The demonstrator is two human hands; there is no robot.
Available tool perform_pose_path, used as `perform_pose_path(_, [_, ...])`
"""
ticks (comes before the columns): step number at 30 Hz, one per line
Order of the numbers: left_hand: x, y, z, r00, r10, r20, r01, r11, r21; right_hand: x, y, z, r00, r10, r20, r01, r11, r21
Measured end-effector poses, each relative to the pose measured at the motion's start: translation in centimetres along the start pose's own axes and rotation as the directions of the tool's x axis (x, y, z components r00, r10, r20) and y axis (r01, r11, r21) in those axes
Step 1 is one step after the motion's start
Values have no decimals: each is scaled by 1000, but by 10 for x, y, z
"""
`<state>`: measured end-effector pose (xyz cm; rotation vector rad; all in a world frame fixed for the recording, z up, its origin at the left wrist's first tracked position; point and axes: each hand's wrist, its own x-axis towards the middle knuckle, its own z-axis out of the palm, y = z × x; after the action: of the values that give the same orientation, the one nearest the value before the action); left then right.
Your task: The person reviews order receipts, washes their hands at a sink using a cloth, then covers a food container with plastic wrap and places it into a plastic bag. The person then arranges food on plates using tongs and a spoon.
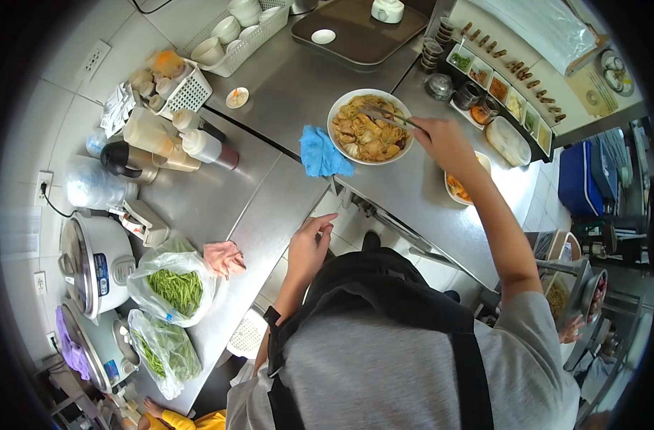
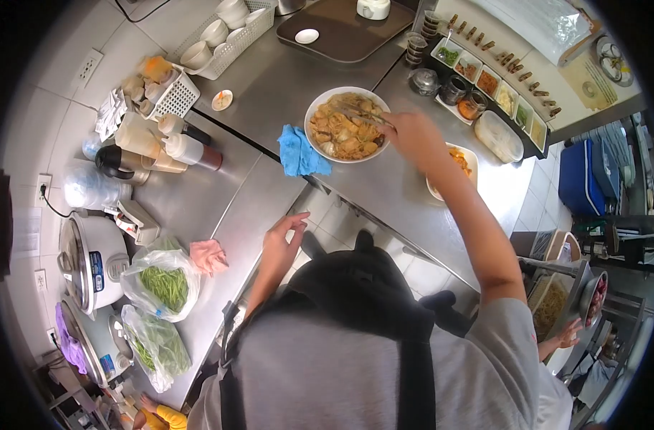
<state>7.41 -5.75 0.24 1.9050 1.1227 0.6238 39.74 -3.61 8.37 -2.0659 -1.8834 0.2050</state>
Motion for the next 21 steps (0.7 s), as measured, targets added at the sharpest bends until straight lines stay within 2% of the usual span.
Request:
perform_pose_path(3, [-6,0,1,997,-76,32,76,997,7,-37,-12,9,990,90,-105,-76,989,126])
perform_pose_path(6, [-12,0,7,996,-77,40,76,997,26,-61,3,18,991,125,-57,-116,984,139])
perform_pose_path(9, [-14,5,16,999,-14,36,13,999,47,-68,16,-2,993,79,86,-88,990,107])
perform_pose_path(12, [-11,11,25,997,62,34,-64,996,54,-61,16,-6,989,-28,146,3,985,172])
perform_pose_path(15, [-11,23,34,995,96,14,-97,994,40,-49,17,18,987,-78,137,57,987,149])
perform_pose_path(21, [-25,18,46,998,53,-16,-53,998,31,-26,16,31,985,-50,167,13,976,217])
